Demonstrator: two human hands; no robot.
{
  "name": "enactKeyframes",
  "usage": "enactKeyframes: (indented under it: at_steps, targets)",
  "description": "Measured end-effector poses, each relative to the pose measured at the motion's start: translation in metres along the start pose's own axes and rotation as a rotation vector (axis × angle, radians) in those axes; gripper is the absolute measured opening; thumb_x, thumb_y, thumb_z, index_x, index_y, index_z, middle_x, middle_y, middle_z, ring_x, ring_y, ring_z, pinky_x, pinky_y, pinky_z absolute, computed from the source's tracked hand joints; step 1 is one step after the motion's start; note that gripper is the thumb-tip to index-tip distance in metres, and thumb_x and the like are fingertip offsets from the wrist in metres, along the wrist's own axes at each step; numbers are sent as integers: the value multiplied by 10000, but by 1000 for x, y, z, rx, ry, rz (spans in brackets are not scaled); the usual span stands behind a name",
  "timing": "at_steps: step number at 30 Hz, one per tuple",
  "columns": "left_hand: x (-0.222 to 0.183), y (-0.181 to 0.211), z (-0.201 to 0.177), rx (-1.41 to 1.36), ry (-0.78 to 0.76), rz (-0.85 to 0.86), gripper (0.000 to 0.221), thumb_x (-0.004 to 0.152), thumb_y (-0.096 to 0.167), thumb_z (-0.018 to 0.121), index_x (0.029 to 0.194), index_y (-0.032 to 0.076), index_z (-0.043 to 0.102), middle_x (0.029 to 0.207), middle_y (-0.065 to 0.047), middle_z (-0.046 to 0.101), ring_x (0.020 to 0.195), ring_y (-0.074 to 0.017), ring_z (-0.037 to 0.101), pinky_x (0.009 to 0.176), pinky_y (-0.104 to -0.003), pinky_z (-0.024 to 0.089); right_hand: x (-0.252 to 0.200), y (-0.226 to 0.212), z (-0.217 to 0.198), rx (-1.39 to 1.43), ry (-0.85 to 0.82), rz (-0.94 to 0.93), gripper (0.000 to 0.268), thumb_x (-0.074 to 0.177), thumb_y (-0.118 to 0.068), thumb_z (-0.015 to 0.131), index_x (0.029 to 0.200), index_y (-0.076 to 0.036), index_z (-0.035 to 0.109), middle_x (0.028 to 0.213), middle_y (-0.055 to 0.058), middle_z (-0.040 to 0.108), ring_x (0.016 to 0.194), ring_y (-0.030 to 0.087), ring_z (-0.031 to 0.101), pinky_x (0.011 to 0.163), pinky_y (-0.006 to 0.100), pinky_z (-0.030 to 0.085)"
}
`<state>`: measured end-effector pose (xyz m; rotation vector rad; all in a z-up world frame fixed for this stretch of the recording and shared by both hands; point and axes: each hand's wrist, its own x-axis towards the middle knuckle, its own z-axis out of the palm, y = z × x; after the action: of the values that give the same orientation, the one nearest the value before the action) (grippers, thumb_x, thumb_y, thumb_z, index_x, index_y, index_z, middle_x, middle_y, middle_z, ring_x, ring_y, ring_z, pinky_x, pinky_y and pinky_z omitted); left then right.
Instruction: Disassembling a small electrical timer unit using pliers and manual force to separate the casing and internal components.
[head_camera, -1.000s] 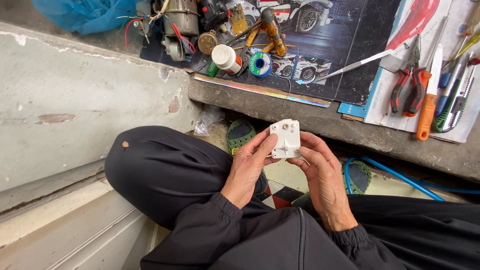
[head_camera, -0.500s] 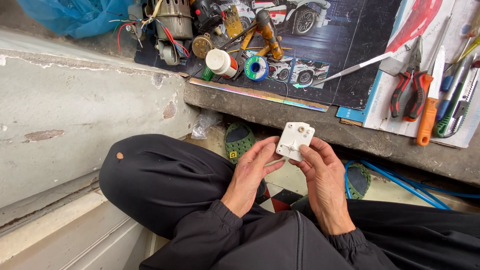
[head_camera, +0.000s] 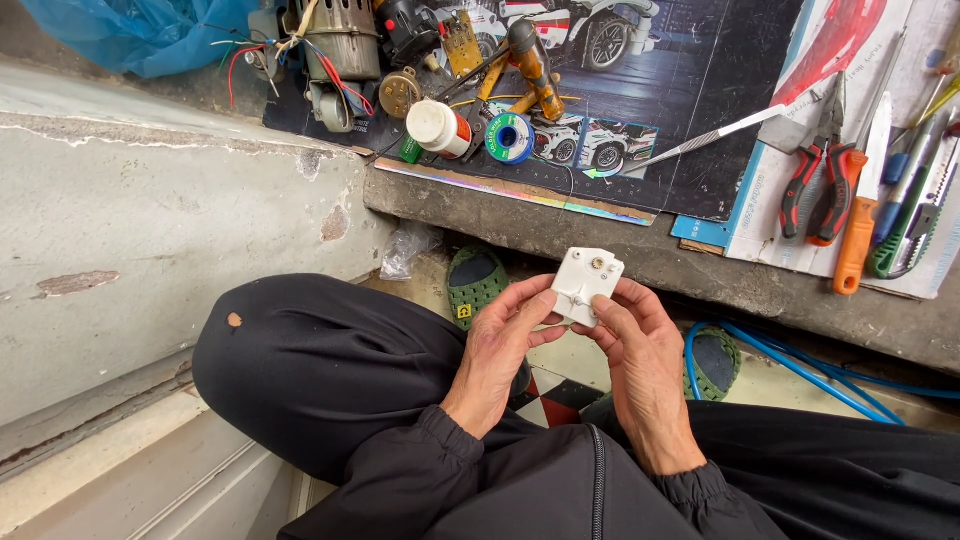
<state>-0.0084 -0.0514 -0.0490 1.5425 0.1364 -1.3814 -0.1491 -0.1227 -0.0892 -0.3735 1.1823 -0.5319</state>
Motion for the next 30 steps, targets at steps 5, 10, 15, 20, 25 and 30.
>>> enactKeyframes:
  at_steps: [5,10,15,20,25,30]
  targets:
    - [4,-4,-2,-3,23,-14,486,1013,201,702,1449,-15,704,1175,-117,725,1057,-170,711,983,-321,622,-1,1,0,-40,-8,-8,421,981,-36,678,1372,110,623,1234,212,676,1004,256,692,900,352,611]
    - [3,2,1,33,56,-23,508,996,228,719,1454,9,725,1127,-107,713,1011,-171,704,942,-318,617,0,2,0,-33,-24,4,409,980,-35,681,1360,105,627,1258,205,668,1011,260,693,897,360,606]
    - [7,-5,-3,165,86,54,505,968,296,750,1418,70,784,1070,-64,760,1015,-138,711,968,-303,603,-1,2,-2,-44,-55,0,410,979,-52,698,1357,100,649,1206,192,679,933,224,662,843,349,593]
    - [4,0,-1,152,84,36,515,970,286,734,1429,55,777,1094,-79,759,1045,-151,719,990,-310,603,0,5,-4,-37,-56,-15,415,974,-49,710,1357,98,646,1177,196,690,931,222,662,830,346,588]
    - [5,-2,-1,146,96,48,513,960,282,731,1411,41,772,1183,-79,783,1086,-146,712,1039,-310,567,2,7,-6,-51,-55,-35,430,961,-44,723,1359,102,650,1172,194,694,907,205,656,810,336,591]
    - [7,-2,-3,-107,-24,50,557,971,231,725,1460,-29,662,1318,-140,726,1176,-186,693,1075,-340,559,1,7,-6,-13,-116,-34,349,979,-29,710,1311,77,695,1163,168,718,923,197,656,798,333,568]
